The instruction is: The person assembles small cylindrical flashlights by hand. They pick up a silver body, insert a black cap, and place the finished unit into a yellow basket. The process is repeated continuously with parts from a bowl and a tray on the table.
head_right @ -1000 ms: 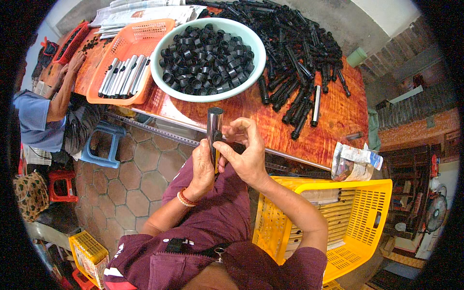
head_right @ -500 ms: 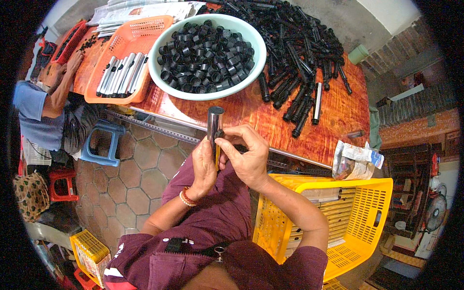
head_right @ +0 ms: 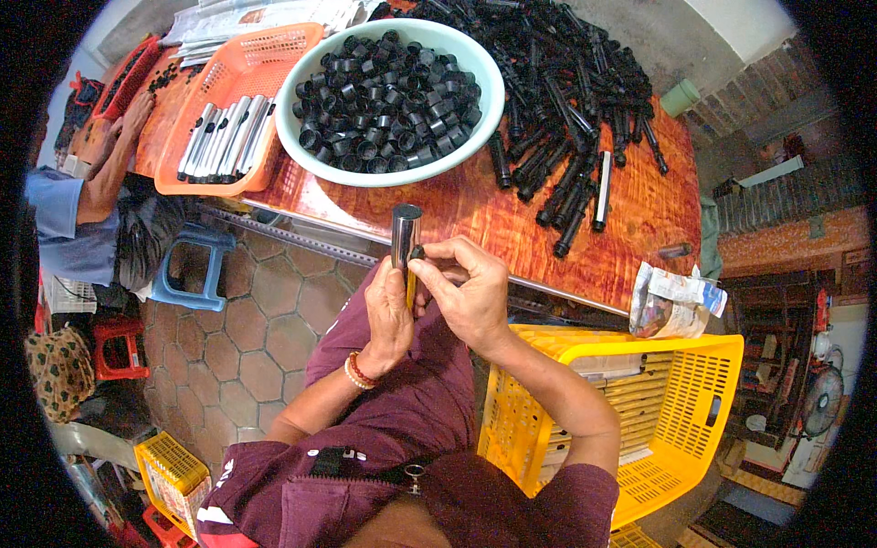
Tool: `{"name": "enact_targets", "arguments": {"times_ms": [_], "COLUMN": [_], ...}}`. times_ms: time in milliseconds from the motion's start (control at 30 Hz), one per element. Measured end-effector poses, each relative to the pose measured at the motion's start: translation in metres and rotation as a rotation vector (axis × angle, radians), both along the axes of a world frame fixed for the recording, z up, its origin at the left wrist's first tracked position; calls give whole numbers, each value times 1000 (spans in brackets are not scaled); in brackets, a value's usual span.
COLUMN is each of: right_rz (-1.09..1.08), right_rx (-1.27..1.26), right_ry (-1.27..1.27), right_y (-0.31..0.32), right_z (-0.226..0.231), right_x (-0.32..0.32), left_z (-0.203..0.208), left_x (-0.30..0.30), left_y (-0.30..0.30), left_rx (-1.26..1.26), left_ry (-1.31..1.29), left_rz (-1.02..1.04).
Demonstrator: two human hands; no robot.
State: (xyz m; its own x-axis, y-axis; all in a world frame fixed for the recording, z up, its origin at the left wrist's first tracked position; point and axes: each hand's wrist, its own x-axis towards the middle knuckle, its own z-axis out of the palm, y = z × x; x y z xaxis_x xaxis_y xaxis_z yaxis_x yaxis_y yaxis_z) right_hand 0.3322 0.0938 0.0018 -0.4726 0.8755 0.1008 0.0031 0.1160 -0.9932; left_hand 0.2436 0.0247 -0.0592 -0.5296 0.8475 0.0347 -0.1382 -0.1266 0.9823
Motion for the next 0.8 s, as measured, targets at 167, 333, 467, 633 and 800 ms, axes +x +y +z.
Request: {"name": "enact_targets", "arguments": {"times_ms": [167, 333, 467, 633, 800], "right_rz": [15, 55, 103, 310, 311], "right_rx": [-93, -148, -288, -486, -353], "right_ry": [2, 81, 126, 134, 6], "right_y": [3, 7, 15, 23, 29], "right_z": [0, 0, 3, 12, -1], "right_x": [0, -1, 5, 9, 13], "left_z": [-1, 4, 0, 10, 8], "left_x": [-1, -4, -6, -5, -7], "left_y": [3, 6, 2, 0, -3], "left_rx": [-53, -65, -62, -70, -218], "left_ry": [-70, -204, -283, -367, -346], "left_rz": [-58, -86, -110, -229, -294]}}
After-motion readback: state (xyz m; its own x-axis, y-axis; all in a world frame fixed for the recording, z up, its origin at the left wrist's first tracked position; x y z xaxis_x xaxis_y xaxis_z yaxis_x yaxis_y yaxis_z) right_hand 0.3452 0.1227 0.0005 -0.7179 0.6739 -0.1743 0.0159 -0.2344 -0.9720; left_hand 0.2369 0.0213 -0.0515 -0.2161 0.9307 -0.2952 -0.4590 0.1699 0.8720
